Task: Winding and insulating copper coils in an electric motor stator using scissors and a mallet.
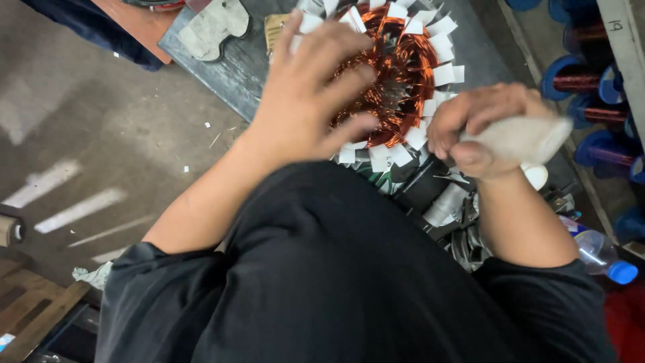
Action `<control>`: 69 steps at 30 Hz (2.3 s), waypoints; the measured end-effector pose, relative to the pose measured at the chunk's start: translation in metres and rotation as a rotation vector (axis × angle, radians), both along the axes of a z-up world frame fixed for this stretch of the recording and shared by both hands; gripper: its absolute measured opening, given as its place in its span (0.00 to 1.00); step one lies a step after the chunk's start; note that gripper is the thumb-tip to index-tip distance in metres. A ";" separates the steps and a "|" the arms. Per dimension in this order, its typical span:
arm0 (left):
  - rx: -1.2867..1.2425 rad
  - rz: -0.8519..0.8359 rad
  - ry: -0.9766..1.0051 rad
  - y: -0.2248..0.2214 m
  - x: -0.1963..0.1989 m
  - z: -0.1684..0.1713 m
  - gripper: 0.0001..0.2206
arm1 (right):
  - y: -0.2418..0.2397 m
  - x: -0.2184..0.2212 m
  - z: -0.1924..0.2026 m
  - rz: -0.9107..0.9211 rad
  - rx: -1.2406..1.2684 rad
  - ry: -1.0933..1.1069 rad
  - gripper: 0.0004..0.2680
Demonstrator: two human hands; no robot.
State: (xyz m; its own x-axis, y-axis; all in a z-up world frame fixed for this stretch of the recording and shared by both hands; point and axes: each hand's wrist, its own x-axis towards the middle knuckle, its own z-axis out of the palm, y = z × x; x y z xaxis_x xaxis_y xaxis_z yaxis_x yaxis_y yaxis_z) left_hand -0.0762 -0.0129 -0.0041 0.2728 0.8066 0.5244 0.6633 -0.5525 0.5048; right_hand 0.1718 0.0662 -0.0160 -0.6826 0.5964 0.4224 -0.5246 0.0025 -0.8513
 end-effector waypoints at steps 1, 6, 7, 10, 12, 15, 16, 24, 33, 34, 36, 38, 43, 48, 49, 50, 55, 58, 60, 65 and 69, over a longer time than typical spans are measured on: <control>-0.006 0.050 -0.118 0.002 -0.004 -0.001 0.25 | -0.003 -0.004 -0.001 -0.142 0.164 -0.008 0.05; 0.015 0.161 -0.277 0.009 -0.006 -0.002 0.20 | -0.011 -0.030 -0.017 -0.406 0.120 0.033 0.07; 0.018 0.149 -0.235 0.007 -0.006 -0.001 0.20 | -0.010 -0.040 -0.010 -0.663 0.361 -0.263 0.05; 0.047 0.120 -0.183 0.002 -0.004 0.000 0.21 | 0.006 -0.057 -0.001 -0.946 0.547 -0.520 0.11; 0.088 0.067 -0.175 0.001 -0.004 -0.001 0.21 | 0.005 -0.056 0.009 -1.025 0.493 -0.474 0.13; 0.126 0.039 -0.177 -0.010 0.006 -0.002 0.17 | -0.016 -0.040 0.032 -0.802 -0.016 -0.381 0.18; 0.120 -0.036 -0.048 -0.018 0.013 0.002 0.23 | -0.024 -0.034 0.037 -0.655 0.082 -0.292 0.13; 0.277 0.032 0.245 -0.019 0.048 -0.005 0.07 | -0.026 -0.003 0.027 -0.114 0.077 0.006 0.14; 0.028 -0.043 0.166 -0.011 0.018 -0.005 0.09 | -0.046 -0.034 -0.016 -0.509 0.077 -0.066 0.07; 0.077 -0.054 0.038 -0.003 0.006 -0.001 0.07 | -0.039 -0.042 -0.006 -0.637 0.281 -0.378 0.11; 0.129 -0.073 -0.079 0.003 -0.009 0.002 0.09 | -0.033 -0.059 0.006 -0.762 0.481 -0.684 0.20; -0.025 0.135 -0.173 0.008 -0.009 0.004 0.07 | -0.029 -0.073 0.018 -0.823 0.383 -0.631 0.16; 0.012 0.093 -0.152 0.003 -0.006 -0.001 0.15 | -0.048 -0.021 0.016 -0.342 0.008 -0.290 0.06; 0.151 0.046 -0.162 0.005 -0.006 -0.002 0.19 | -0.054 -0.020 0.033 -0.173 0.042 -0.006 0.05; 0.100 0.084 -0.178 0.004 -0.006 -0.004 0.18 | -0.054 -0.021 0.029 -0.179 0.027 0.009 0.05; 0.049 0.122 -0.194 0.003 -0.007 -0.008 0.17 | -0.054 -0.023 0.023 -0.185 0.011 0.025 0.05; 0.021 0.166 -0.242 0.003 -0.004 0.000 0.17 | -0.062 -0.055 0.001 -0.505 0.041 -0.104 0.03; -0.041 0.167 -0.208 -0.002 -0.005 0.001 0.16 | -0.054 -0.081 0.006 -0.841 0.228 -0.435 0.12; -0.055 0.156 -0.185 0.003 -0.004 0.003 0.14 | -0.046 -0.084 0.015 -0.987 0.340 -0.638 0.17; -0.043 0.128 -0.230 -0.002 -0.005 -0.005 0.13 | -0.079 -0.029 0.001 -0.481 0.239 -0.190 0.14; 0.023 0.134 -0.256 0.001 -0.006 -0.009 0.17 | -0.086 -0.061 -0.003 -0.421 -0.089 -0.016 0.23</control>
